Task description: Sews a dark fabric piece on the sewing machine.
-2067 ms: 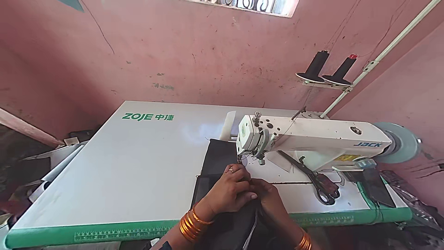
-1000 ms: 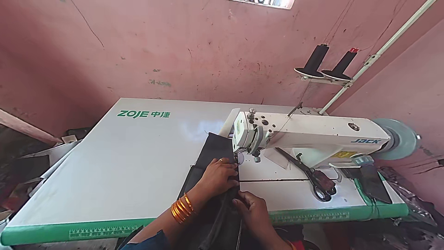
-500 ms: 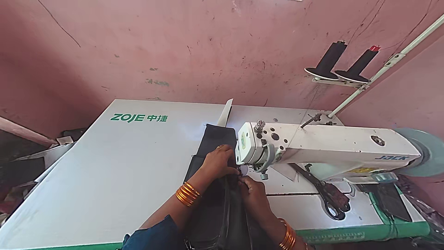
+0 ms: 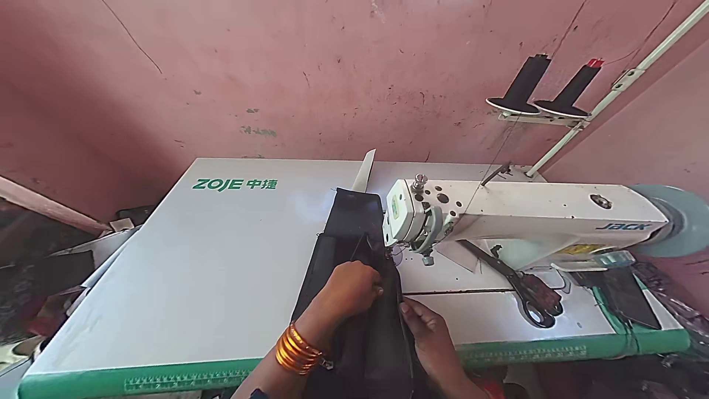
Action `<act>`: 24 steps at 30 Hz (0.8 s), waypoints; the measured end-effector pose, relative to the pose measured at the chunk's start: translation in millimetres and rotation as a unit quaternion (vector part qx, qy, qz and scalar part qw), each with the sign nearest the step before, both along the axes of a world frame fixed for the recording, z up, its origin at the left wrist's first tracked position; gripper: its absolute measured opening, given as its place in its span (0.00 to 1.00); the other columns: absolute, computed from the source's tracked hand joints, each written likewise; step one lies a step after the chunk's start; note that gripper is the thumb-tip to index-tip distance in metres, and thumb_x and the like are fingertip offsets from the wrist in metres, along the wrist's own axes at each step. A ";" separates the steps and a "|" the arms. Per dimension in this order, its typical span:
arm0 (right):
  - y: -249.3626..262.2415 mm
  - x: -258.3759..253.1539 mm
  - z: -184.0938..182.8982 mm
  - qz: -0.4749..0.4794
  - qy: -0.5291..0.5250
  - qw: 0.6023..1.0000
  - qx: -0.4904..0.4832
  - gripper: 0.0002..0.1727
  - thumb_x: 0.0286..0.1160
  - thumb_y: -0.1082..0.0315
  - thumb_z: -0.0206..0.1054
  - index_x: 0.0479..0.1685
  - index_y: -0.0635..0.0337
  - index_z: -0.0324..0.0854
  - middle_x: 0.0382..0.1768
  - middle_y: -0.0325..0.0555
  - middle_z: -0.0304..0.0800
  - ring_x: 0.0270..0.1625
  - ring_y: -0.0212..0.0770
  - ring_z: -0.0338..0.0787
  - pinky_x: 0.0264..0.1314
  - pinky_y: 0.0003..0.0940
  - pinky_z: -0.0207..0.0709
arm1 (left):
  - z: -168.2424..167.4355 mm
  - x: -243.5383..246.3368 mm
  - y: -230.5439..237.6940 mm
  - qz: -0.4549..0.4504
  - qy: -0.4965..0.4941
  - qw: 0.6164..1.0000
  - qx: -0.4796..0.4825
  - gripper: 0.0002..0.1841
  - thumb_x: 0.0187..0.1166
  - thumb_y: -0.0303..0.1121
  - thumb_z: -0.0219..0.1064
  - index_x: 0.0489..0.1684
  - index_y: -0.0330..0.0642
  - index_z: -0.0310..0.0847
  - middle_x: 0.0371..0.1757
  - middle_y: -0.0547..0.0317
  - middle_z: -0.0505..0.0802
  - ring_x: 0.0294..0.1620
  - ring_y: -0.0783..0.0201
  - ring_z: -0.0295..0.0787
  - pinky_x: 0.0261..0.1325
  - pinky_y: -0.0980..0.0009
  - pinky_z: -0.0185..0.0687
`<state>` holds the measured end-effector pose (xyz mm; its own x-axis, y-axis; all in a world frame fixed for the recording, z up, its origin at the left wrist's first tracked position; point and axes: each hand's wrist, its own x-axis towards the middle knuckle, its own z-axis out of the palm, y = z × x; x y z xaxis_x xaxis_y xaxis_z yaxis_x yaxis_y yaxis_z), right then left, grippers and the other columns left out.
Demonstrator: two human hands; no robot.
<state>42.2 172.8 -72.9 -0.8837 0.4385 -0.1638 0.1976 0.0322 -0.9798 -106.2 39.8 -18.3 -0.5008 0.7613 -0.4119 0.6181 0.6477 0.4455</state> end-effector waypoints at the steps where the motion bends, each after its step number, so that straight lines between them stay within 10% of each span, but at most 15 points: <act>1: -2.1 3.8 -3.4 0.006 0.022 0.997 0.080 0.15 0.84 0.72 0.61 0.60 0.67 0.88 0.47 0.43 0.97 0.49 0.24 0.94 0.58 0.19 0.84 | -6.9 10.4 8.3 0.020 0.049 0.998 0.019 0.17 0.89 0.41 0.59 0.59 0.40 0.89 0.56 0.41 0.93 0.63 0.39 0.88 0.62 0.39 0.80; 5: -6.2 15.3 -19.6 0.034 0.104 0.912 0.396 0.21 0.75 0.77 0.59 0.65 0.78 0.83 0.46 0.60 0.97 0.45 0.46 0.99 0.52 0.37 0.90 | -58.5 40.5 19.4 0.023 0.186 0.963 0.192 0.16 0.78 0.17 0.55 0.47 0.31 0.92 0.63 0.47 0.92 0.73 0.50 0.84 0.76 0.59 0.78; 9: -10.0 23.2 -21.6 0.078 0.080 0.841 0.530 0.22 0.63 0.80 0.61 0.58 0.78 0.87 0.30 0.58 0.94 0.29 0.52 0.96 0.34 0.43 0.90 | -67.0 37.9 12.0 0.074 0.171 0.945 0.269 0.15 0.83 0.34 0.61 0.40 0.34 0.93 0.54 0.47 0.95 0.66 0.51 0.90 0.68 0.56 0.83; 13: -12.0 24.8 -6.9 0.131 0.000 0.860 0.494 0.17 0.69 0.81 0.61 0.54 0.74 0.88 0.27 0.58 0.92 0.31 0.54 0.95 0.36 0.47 0.88 | -75.0 28.9 7.7 0.013 0.205 0.931 0.302 0.18 0.79 0.48 0.69 0.54 0.45 0.94 0.70 0.53 0.91 0.75 0.51 0.84 0.70 0.54 0.82; 19: -19.9 23.2 -6.9 0.128 0.017 0.900 0.416 0.19 0.77 0.72 0.63 0.59 0.79 0.85 0.38 0.62 0.95 0.40 0.56 0.97 0.46 0.47 0.89 | -82.0 8.6 3.4 -0.039 0.224 0.914 0.336 0.15 0.80 0.44 0.69 0.45 0.44 0.96 0.60 0.56 0.97 0.72 0.52 0.88 0.71 0.56 0.82; 24: -8.5 -5.1 -15.6 0.089 0.070 0.881 0.460 0.13 0.70 0.78 0.61 0.45 0.74 0.90 0.27 0.54 0.92 0.30 0.48 0.94 0.36 0.41 0.88 | -77.2 -17.5 13.1 -0.019 0.205 0.923 0.325 0.15 0.79 0.45 0.70 0.45 0.44 0.96 0.57 0.50 0.95 0.68 0.49 0.88 0.67 0.53 0.83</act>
<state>37.1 164.3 -88.5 -0.9351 0.1819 0.3041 -0.0105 0.8436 -0.5368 -123.6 52.9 -95.5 -0.4809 0.8007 0.3571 0.8380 0.3000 0.4558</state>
